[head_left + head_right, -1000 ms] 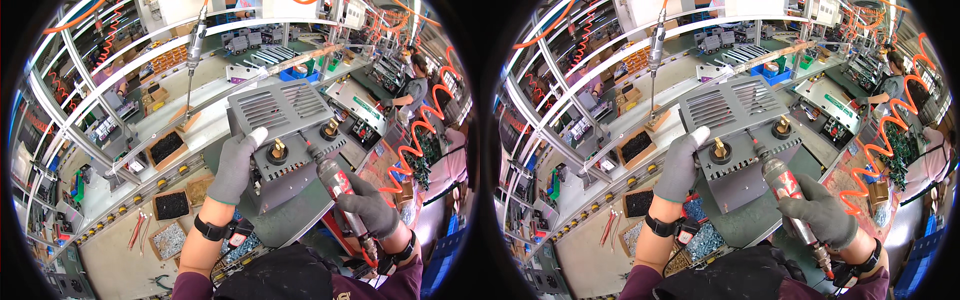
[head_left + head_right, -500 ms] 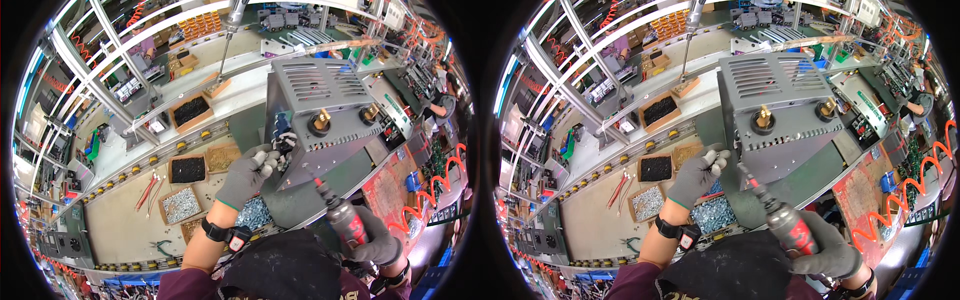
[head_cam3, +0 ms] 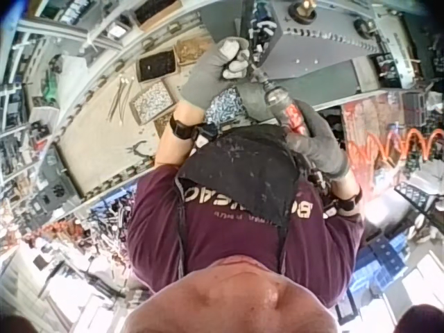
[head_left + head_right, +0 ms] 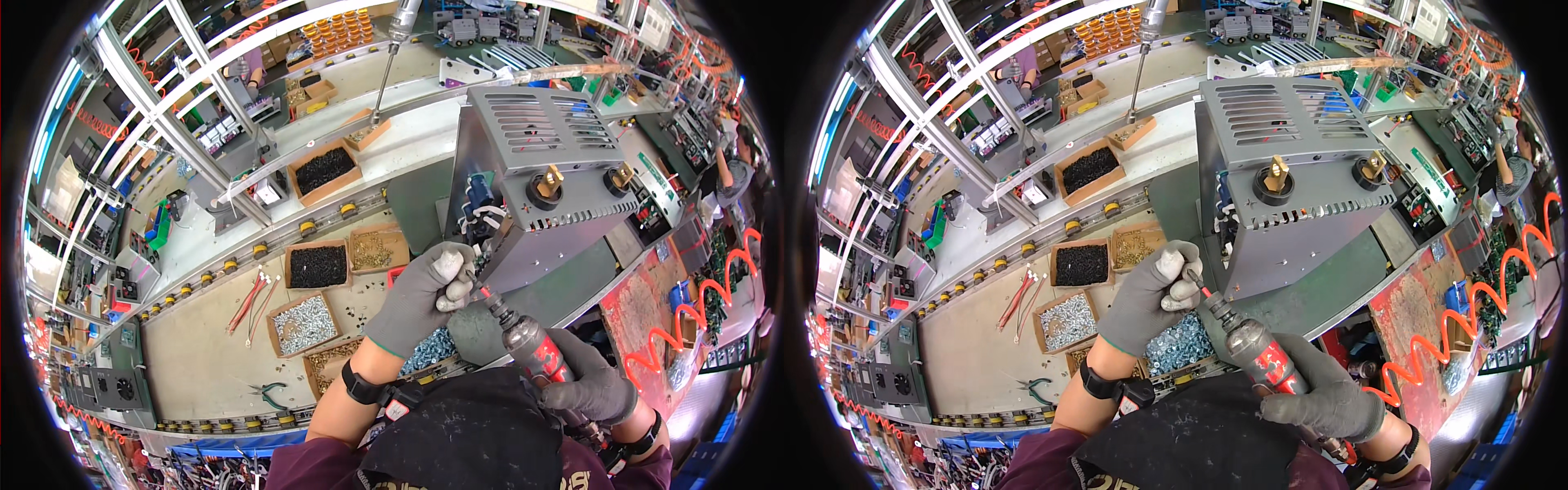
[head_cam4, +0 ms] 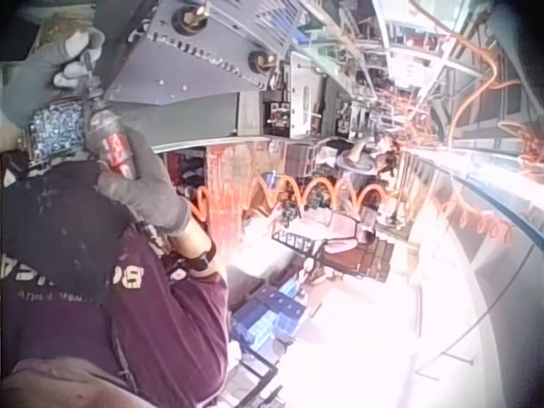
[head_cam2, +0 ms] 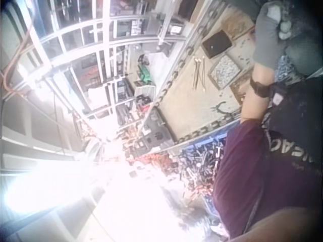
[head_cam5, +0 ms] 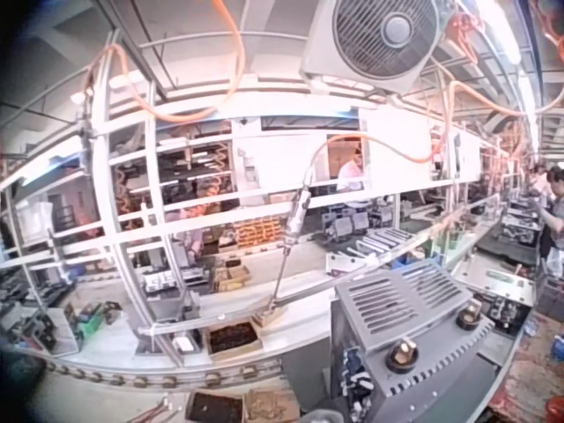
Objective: Assembling the internal and external components of a welding machine on a production line.
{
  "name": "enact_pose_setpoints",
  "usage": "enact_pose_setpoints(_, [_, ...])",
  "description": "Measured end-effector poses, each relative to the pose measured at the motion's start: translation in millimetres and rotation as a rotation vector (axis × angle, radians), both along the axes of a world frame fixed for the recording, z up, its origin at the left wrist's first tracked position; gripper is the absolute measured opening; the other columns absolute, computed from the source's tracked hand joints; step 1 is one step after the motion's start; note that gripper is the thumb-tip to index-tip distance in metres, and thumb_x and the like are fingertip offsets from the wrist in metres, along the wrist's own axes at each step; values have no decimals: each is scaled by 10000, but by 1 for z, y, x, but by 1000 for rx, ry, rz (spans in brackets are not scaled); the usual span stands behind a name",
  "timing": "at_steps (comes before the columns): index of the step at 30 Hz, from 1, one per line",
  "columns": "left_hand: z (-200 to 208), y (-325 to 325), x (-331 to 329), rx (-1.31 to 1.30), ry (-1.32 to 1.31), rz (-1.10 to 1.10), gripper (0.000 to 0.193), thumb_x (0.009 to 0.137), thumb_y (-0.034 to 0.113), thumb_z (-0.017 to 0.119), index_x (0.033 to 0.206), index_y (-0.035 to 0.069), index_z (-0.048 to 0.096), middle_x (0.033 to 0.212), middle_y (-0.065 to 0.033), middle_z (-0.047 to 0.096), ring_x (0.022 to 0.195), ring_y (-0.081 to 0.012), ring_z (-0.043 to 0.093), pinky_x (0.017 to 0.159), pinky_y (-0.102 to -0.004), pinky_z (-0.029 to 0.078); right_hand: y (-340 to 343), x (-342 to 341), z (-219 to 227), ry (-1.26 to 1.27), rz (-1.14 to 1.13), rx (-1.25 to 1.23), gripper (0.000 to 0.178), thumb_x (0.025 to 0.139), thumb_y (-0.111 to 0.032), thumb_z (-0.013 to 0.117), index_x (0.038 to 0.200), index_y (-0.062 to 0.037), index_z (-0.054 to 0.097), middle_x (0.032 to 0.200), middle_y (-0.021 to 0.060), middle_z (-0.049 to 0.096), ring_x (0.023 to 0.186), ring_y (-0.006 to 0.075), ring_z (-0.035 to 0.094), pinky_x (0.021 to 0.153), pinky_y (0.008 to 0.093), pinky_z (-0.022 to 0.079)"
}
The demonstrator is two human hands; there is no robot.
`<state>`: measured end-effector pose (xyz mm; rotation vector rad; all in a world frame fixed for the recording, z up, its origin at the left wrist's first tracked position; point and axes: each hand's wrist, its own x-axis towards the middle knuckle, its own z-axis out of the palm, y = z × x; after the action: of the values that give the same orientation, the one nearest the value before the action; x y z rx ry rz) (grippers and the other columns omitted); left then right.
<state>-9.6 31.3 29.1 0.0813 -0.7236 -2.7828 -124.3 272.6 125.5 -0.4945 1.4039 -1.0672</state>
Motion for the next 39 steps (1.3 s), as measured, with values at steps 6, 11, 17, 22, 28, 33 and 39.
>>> enact_pose_setpoints(6, [-1, 6, 0, -168, -168, 92, 361, 957, 368, 622, 995, 9, 610, 686, -14, 584, 488, -63, 396, 457, -204, 299, 1, 2, 1, -17, -41, -2, 832, 737, -241, 848, 1398, 10, 409, 1127, 85, 580, 955, 126, 587, 840, 303, 516])
enact_pose_setpoints(11, [11, 7, 0, -387, -264, 136, 417, 928, 414, 654, 998, 4, 620, 728, -7, 577, 514, -58, 426, 456, -200, 300, 5, -3, 0, 58, 31, -5, 843, 745, -282, 849, 1401, 11, 409, 1073, 71, 592, 927, 113, 575, 811, 290, 500])
enact_pose_setpoints(17, [33, 2, -6, -534, -166, 139, 522, 909, 455, 668, 1100, -28, 619, 836, -3, 569, 590, -52, 454, 481, -187, 319, 4, -5, 10, -80, -31, -84, 853, 745, -312, 829, 1407, 14, 404, 1037, 59, 587, 910, 108, 557, 778, 268, 481])
enact_pose_setpoints(22, [57, -28, -42, -851, -356, 392, 610, 973, 534, 524, 1181, -33, 606, 818, 32, 528, 612, -31, 448, 507, -184, 325, -2, -4, 39, 0, -278, -155, 807, 787, -362, 766, 1397, 20, 400, 949, 94, 598, 718, 147, 601, 642, 274, 494])
enact_pose_setpoints(28, [71, -32, -88, -910, -416, 376, 442, 953, 454, 579, 873, 30, 675, 679, 23, 570, 564, -30, 459, 499, -199, 340, -18, -11, 58, 121, -280, -66, 744, 812, -424, 719, 1354, 1, 438, 877, 96, 619, 684, 180, 638, 585, 305, 512])
enact_pose_setpoints(33, [72, -35, -90, -925, -315, 369, 420, 955, 416, 588, 878, 13, 678, 665, 13, 568, 539, -27, 447, 483, -208, 344, -22, -6, 71, 160, -320, -2, 663, 831, -401, 711, 1317, -10, 487, 853, 68, 609, 675, 146, 619, 578, 288, 500])
enact_pose_setpoints(39, [73, -41, -91, -958, -323, 362, 410, 949, 402, 592, 867, 10, 682, 654, 11, 573, 526, -34, 451, 479, -209, 349, -25, -3, 77, 199, -297, 72, 534, 880, -334, 674, 1289, -24, 524, 844, 49, 596, 669, 112, 604, 530, 268, 448])
